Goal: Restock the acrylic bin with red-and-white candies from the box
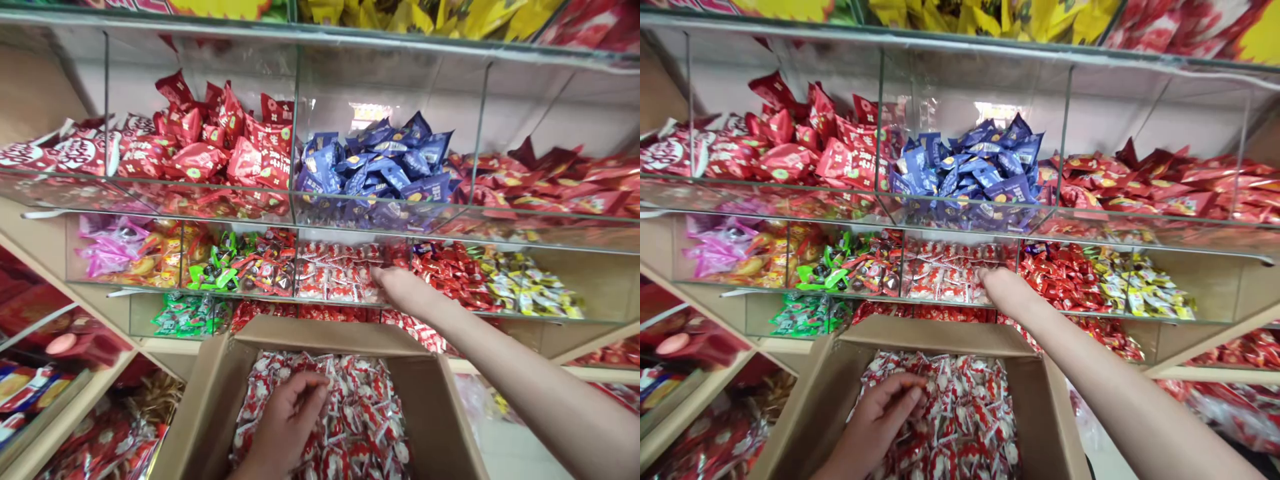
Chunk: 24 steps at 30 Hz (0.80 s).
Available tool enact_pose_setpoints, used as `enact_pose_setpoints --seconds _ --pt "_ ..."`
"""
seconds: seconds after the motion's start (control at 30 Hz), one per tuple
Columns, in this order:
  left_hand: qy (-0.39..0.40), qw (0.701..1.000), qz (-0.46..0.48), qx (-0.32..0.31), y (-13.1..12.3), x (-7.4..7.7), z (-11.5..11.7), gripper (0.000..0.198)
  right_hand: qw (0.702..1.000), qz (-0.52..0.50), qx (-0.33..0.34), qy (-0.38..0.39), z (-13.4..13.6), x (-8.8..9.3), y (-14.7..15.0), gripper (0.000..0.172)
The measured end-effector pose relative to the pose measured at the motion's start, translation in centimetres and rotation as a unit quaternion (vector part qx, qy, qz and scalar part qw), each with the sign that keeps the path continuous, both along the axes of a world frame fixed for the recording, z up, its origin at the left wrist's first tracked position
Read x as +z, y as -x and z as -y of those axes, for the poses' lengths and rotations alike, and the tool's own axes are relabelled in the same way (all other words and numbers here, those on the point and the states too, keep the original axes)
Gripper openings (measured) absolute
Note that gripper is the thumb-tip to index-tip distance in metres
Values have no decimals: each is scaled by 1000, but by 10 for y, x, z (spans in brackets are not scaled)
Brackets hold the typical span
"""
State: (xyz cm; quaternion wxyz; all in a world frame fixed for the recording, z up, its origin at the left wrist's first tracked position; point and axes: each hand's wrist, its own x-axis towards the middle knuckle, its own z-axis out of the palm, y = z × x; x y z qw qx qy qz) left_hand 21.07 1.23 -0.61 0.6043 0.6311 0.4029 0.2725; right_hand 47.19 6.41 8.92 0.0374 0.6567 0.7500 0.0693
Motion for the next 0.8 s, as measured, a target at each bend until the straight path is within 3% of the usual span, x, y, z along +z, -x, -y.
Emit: enact_pose_setpoints --seconds 0.23,0.53,0.8 --pt "54 998 -3 7 14 -24 9 25 998 -1 5 67 -9 -8 6 19" --pt "-36 991 -125 -32 13 -24 10 21 996 -7 7 93 -11 -6 5 16" --pt "-42 988 -145 -45 12 -38 6 23 997 -22 -15 72 -13 -8 4 13"
